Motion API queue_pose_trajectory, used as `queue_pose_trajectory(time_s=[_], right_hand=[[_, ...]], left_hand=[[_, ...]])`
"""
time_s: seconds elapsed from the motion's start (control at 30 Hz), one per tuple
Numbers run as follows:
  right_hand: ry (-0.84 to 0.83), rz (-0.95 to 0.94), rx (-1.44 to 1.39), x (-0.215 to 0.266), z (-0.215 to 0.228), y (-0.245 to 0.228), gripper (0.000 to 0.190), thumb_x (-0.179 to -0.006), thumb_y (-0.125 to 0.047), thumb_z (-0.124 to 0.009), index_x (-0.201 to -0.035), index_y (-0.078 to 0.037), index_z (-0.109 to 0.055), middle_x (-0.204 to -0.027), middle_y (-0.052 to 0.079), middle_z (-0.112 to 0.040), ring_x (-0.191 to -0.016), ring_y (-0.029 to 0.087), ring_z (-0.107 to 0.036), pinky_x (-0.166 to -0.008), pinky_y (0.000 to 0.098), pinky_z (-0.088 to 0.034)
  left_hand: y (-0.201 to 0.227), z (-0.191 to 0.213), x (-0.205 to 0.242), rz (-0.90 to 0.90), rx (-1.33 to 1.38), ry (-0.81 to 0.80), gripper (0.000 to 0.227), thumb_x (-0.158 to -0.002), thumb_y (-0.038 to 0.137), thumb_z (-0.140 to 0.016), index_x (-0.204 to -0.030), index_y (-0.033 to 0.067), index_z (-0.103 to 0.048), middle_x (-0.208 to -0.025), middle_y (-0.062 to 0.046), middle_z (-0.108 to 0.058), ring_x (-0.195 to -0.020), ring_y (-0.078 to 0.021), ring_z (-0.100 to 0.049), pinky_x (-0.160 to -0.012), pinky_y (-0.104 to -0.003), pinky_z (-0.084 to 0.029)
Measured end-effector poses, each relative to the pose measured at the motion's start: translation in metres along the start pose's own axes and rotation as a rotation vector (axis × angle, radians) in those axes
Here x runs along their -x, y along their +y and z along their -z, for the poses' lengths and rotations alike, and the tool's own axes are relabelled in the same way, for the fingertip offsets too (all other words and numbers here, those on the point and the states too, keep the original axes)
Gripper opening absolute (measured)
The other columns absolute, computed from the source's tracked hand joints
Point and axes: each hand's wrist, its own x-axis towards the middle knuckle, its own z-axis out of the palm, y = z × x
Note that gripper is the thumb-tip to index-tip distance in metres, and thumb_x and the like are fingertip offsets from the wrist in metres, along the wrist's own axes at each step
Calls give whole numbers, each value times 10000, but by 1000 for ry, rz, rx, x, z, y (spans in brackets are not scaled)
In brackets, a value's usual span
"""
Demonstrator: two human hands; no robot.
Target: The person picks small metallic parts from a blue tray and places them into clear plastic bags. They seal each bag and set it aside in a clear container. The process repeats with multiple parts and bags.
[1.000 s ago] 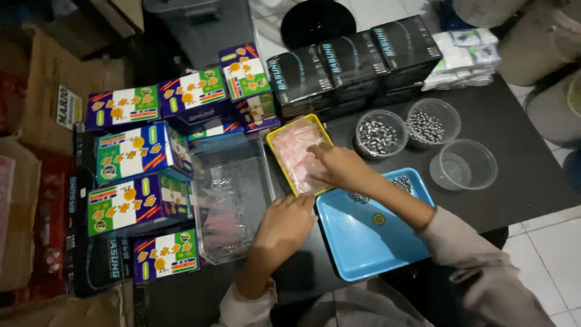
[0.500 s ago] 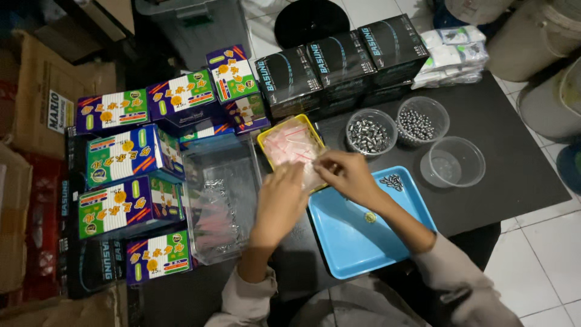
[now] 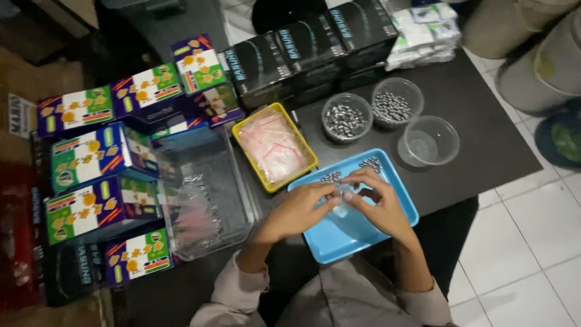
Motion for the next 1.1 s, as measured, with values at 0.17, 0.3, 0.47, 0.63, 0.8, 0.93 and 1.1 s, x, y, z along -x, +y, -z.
queue_pose_trajectory(time_s=[0.17, 0.3, 0.47, 0.63, 0.8, 0.93, 1.1], right_hand=[[-55, -39, -184, 17, 3, 17, 130, -761, -42, -682, -856, 10, -611, -973, 133, -587, -869, 174, -539, -714, 290, -465], [105, -182, -297, 21, -1, 11, 53, -754, 40, -674, -777, 30, -628, -657, 93, -645, -615, 82, -569, -574, 197, -464], [152, -178, -247, 25, -3, 9, 56, -749, 12, -681, -739, 21, -626, -688, 128, -656, -630, 108, -569, -568, 207, -464], [64, 13, -306, 26, 0, 7, 185, -731, 17, -688, -665, -10, -517, -1036, 242, -637, -976, 284, -630, -797, 357, -493], [-16, 49, -121, 29, 2, 8, 310, -682, 40, -731, -926, -7, -547, -773, 122, -690, -805, 179, -624, -844, 363, -448], [-23, 96, -20, 24, 1, 6, 129, -766, 8, -666, -892, -13, -653, -757, 117, -685, -768, 203, -626, -794, 389, -470], [52, 72, -19, 23, 1, 12, 120, -850, -54, -586, -748, -26, -643, -729, 95, -639, -741, 205, -616, -790, 348, -464]], left_hand=[[3, -1, 3, 74, 77, -76, 180, -876, 184, -498, -886, 18, -564, -750, -212, -631, -826, -451, -584, -725, -493, -473], [8, 8, 1, 134, -54, -104, 176, -852, 241, -537, -852, 73, -593, -725, -115, -680, -788, -385, -615, -691, -466, -472], [6, 4, 4, 178, -79, -59, 155, -812, 264, -574, -761, 121, -605, -736, -80, -679, -787, -336, -637, -671, -408, -502], [-2, -4, 4, 192, 70, -3, 128, -757, 231, -622, -708, 116, -594, -717, -82, -682, -768, -296, -661, -696, -339, -528], [-5, -10, 4, 197, 60, -19, 149, -693, 200, -675, -704, 100, -565, -675, -91, -664, -694, -227, -673, -616, -314, -528], [0, -6, 2, 225, 119, 8, 193, -717, 156, -670, -825, 71, -535, -760, -117, -693, -751, -228, -685, -686, -282, -550], [5, -4, 0, 99, 27, 107, 144, -789, 49, -590, -918, 66, -654, -767, -106, -670, -771, -229, -661, -679, -297, -521]])
